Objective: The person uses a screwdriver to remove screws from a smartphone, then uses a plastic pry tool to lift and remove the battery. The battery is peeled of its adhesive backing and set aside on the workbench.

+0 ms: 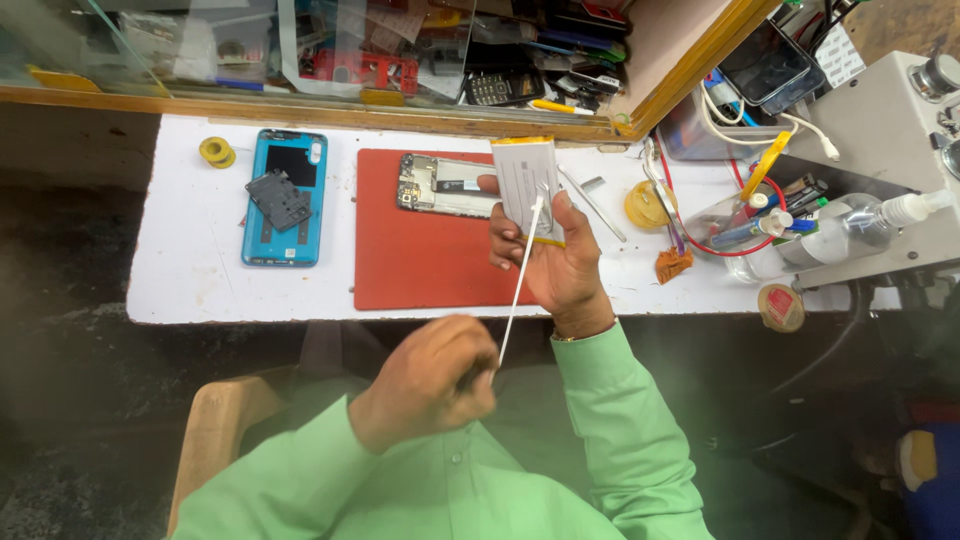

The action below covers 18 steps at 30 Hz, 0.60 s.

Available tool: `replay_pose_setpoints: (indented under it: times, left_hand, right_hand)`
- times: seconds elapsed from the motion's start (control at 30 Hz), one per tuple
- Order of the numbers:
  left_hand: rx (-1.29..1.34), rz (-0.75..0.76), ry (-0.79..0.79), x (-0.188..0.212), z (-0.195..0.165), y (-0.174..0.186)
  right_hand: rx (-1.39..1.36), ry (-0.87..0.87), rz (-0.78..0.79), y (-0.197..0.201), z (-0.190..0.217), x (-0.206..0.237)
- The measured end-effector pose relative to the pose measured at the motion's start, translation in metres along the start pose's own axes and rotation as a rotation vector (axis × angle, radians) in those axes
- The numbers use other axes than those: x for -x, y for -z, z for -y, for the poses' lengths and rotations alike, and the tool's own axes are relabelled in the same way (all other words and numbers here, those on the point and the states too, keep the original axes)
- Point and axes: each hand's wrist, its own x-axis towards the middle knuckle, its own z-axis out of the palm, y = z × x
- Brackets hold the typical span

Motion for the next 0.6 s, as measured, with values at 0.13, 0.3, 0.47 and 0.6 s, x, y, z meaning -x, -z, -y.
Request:
replay_pose_setpoints:
  times: [0.13,0.3,0.47,0.6]
  left_hand:
    - [0.077,0.101,-0.005,0.032,-0.01,0.008]
    - [0.005,0.187,0.123,0.088,-0.043,0.014]
    - [-0.274,-0.288,0.921,0.118,-0.008,0.087]
    - [-0.657,-0.564,0.529,0.106,0.064,0.154]
  right_hand:
    - [0.01,0.0,-0.006,0.007,-0.001,-0.004]
    - [-0.009,0.038,-0.087,0.032,0.025,-0.012]
    - [-0.009,0.034,-0.025,0.038,0.036,-0.008]
    - [-0.062,-0.014,0.019,0.028,0.031,-0.008]
